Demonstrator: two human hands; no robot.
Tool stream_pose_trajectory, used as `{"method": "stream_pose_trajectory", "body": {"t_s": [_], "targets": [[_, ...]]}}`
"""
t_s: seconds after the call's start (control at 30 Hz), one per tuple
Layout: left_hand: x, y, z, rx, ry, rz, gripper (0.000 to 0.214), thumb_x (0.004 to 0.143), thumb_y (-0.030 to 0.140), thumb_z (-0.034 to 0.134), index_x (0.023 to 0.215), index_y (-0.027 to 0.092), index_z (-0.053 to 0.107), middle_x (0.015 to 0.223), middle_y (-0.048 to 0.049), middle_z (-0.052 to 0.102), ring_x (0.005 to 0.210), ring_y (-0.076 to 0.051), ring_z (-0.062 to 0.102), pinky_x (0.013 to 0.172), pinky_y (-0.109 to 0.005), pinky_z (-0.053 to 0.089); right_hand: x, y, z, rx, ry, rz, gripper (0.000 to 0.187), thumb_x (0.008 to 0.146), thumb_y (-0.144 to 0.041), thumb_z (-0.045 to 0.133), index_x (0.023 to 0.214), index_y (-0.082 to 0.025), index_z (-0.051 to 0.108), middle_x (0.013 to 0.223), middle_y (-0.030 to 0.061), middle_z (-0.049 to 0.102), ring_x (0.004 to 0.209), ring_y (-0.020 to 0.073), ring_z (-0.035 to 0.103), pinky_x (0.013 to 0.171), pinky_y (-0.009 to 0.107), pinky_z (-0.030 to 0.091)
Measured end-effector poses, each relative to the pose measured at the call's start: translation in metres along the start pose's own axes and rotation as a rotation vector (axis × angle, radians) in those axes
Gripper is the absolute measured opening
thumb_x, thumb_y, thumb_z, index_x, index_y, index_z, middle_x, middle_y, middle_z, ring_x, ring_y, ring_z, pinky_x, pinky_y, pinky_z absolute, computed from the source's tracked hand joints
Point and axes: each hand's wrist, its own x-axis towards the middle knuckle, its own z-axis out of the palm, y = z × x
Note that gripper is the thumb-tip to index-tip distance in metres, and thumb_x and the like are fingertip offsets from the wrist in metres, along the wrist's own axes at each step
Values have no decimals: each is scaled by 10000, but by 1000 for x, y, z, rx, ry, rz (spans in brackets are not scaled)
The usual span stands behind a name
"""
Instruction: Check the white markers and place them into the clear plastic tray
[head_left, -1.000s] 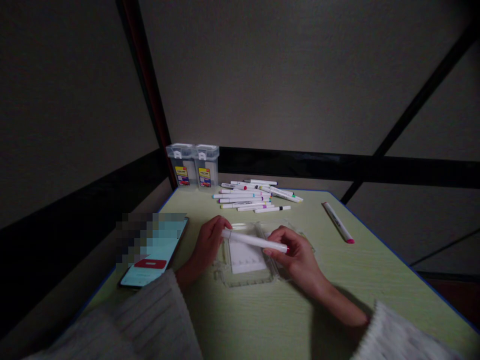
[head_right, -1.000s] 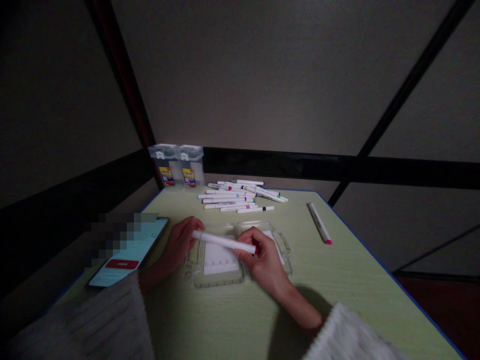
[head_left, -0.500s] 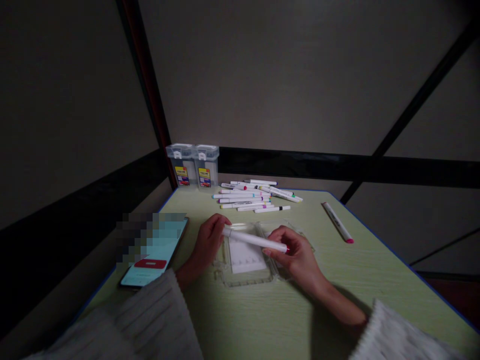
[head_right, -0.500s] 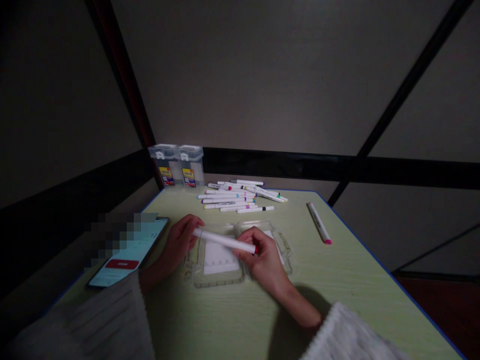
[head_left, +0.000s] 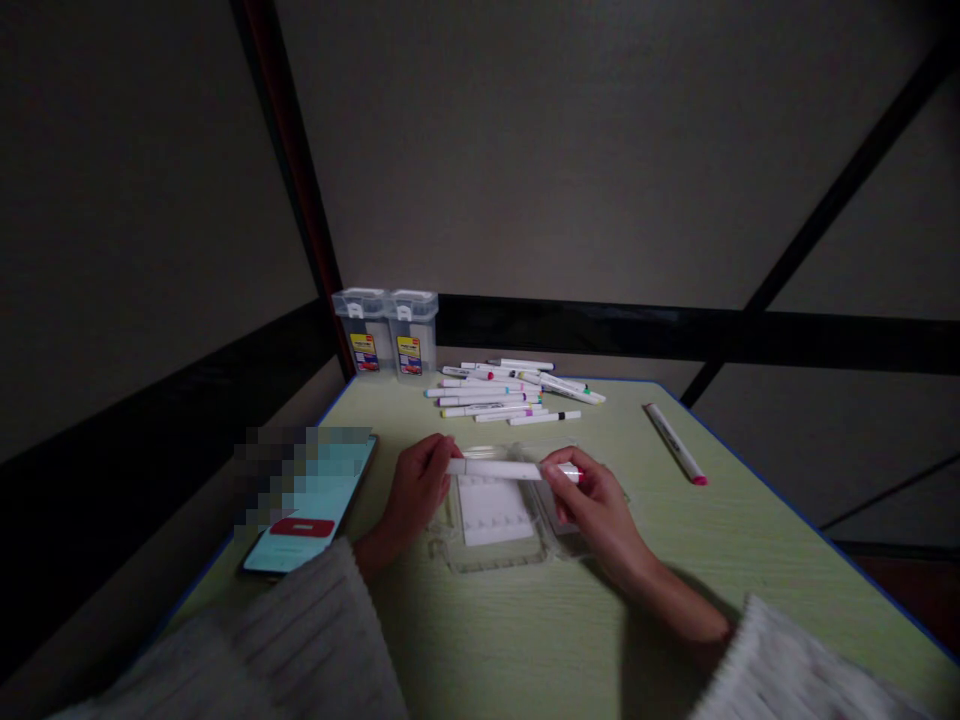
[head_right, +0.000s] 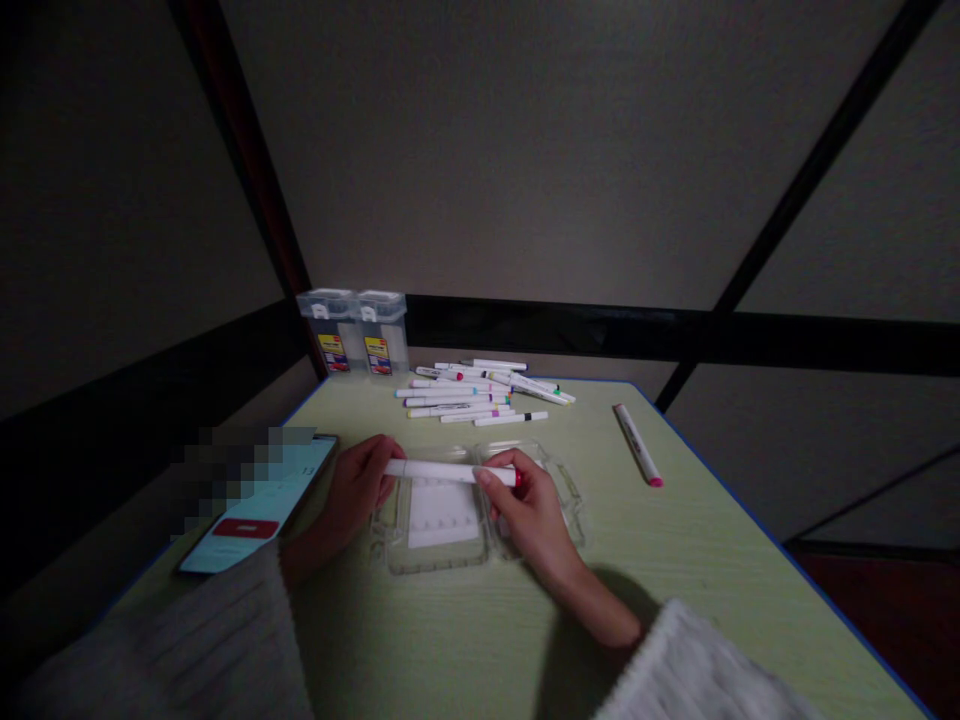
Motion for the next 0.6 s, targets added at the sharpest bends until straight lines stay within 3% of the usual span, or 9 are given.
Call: {"method": "stream_pose_trajectory", "body": {"t_s": [0.2, 0.6], "targets": [[-1, -5, 0, 12, -45, 41, 251, 725, 399, 497, 607, 178, 484, 418, 94, 295, 338, -50, 280, 338, -163, 168, 3, 9, -2, 97, -4, 24, 402, 797, -553, 499, 623, -190, 500, 362, -78, 361, 365, 77, 284, 397, 218, 205], [-1, -6, -2, 12, -87, 19, 224, 736, 374, 473, 634, 176, 500, 431, 89, 293, 347, -49, 262, 344, -159, 171, 3, 9, -1, 188, -5, 75, 329, 719, -499, 620, 689, -190, 509, 426, -76, 411, 403, 75, 277, 412, 219, 173]]}}
